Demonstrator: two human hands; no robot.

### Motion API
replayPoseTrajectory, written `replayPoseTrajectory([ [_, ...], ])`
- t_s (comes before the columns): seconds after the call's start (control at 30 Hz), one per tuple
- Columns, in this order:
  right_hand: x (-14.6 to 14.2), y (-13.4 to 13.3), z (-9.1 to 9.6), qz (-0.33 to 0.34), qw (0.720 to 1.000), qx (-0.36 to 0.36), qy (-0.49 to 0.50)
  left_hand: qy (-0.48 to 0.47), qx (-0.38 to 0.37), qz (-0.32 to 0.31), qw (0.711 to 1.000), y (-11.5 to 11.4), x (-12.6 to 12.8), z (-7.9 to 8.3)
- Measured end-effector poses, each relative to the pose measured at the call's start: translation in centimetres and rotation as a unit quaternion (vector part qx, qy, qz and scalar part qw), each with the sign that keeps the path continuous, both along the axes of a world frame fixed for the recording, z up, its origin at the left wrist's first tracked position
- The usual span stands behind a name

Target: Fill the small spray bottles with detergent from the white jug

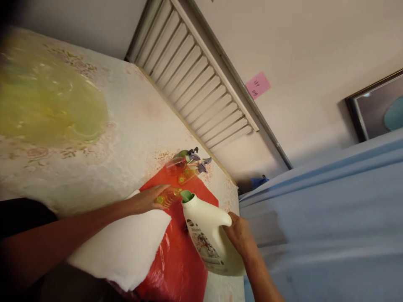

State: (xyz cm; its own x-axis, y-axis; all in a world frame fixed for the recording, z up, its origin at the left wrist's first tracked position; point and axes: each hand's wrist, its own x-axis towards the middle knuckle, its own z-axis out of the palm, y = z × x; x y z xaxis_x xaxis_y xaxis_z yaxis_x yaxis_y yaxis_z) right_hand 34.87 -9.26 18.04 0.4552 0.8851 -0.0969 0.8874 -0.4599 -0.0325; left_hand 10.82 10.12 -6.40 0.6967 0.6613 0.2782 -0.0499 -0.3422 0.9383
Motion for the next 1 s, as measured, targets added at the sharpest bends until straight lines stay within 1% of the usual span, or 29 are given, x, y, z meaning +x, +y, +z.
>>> replayPoseTrajectory([
  [0.17, 0.2, 0.0, 0.0, 0.003, 1.0, -0.006, -0.011, 0.009, 0.005, 0.009, 1.0, 0.0, 0.2, -0.4],
  [0.3, 0.3, 0.0, 0.0, 0.005, 1.0, -0.008, 0.001, 0.014, 0.007, 0.005, 1.0, 0.1, 0.1, -0.4],
  [0.53, -0.4, 0.0, 0.3, 0.0, 1.0, 0.001, 0.012, 0.013, 0.002, 0.005, 1.0, 0.0, 0.0, -0.1],
  [0.63, -0.5, 0.1, 0.3, -0.006, 1.0, -0.003, 0.009, 0.015, -0.001, 0.007, 1.0, 0.0, 0.1, -0.2],
  [0.83, -0.5, 0.1, 0.4, 0.001, 1.0, -0.007, 0.012, 0.022, 0.018, 0.009, 1.0, 0.1, 0.2, -0.6],
  [1.0, -0.8, 0.2, 0.6, -0.003, 1.0, -0.012, 0.006, 0.015, 0.013, 0.004, 1.0, 0.1, 0.2, -0.7],
])
